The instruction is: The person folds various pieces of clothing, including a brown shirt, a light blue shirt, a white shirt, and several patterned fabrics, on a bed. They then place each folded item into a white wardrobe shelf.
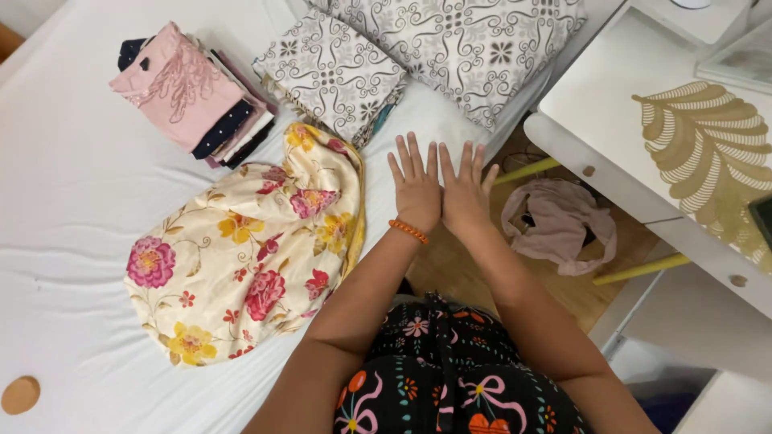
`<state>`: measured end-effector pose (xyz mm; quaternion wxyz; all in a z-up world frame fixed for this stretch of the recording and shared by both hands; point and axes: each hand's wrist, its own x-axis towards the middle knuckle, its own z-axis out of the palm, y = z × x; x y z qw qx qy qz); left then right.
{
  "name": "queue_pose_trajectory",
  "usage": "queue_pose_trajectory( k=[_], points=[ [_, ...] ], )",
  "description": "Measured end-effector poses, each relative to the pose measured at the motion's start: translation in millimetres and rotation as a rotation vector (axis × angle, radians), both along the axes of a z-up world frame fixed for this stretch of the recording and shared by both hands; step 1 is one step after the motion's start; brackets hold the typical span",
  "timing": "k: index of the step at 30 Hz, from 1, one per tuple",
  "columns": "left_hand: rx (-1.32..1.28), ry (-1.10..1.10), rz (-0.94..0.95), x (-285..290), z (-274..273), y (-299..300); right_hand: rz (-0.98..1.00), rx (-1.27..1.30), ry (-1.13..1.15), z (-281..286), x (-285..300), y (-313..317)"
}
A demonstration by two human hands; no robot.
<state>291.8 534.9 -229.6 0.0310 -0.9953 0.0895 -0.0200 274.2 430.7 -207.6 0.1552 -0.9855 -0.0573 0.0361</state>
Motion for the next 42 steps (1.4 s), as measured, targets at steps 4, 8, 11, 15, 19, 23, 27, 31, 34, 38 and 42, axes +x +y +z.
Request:
queue_pose_trajectory(
  k=[4, 8, 11, 15, 19, 23, 27, 31, 34, 38, 42],
  points=[
    [0.009, -0.028, 0.015, 4, -8, 10, 0.018, -0.007, -0.052, -13, 6, 7],
    [-0.045, -0.015, 0.035, 12, -12, 12, 0.052, -0.039, -0.065, -21, 17, 10],
    [-0.022, 0.069, 0.092, 22, -6, 20, 0.08, -0.007, -0.031, -17, 26, 21],
    [0.033, 0.088, 0.212, 42, -25, 41, 0.202, -0.093, -0.053, -20, 49, 42],
    [0.025, 0.058, 0.359, 60, -30, 66, 0.367, -0.021, -0.044, -21, 83, 61],
    [-0.004, 0.008, 0.521, 82, -45, 83, 0.515, -0.049, -0.017, -36, 130, 84],
    [-0.06, 0.045, 0.643, 94, -33, 84, 0.643, 0.024, 0.05, -47, 163, 87],
    [-0.204, 0.018, 0.698, 111, -56, 84, 0.668, -0.006, 0.114, -73, 202, 83],
    [-0.367, 0.027, 0.717, 120, -52, 83, 0.633, 0.052, 0.226, -120, 234, 75],
    [-0.671, 0.06, 0.744, 129, -106, 90, 0.567, 0.463, 0.41, -240, 280, 58],
    [-0.933, -0.075, 0.782, 144, -140, 109, -0.016, 0.716, 0.882, -219, 297, 80]
  ],
)
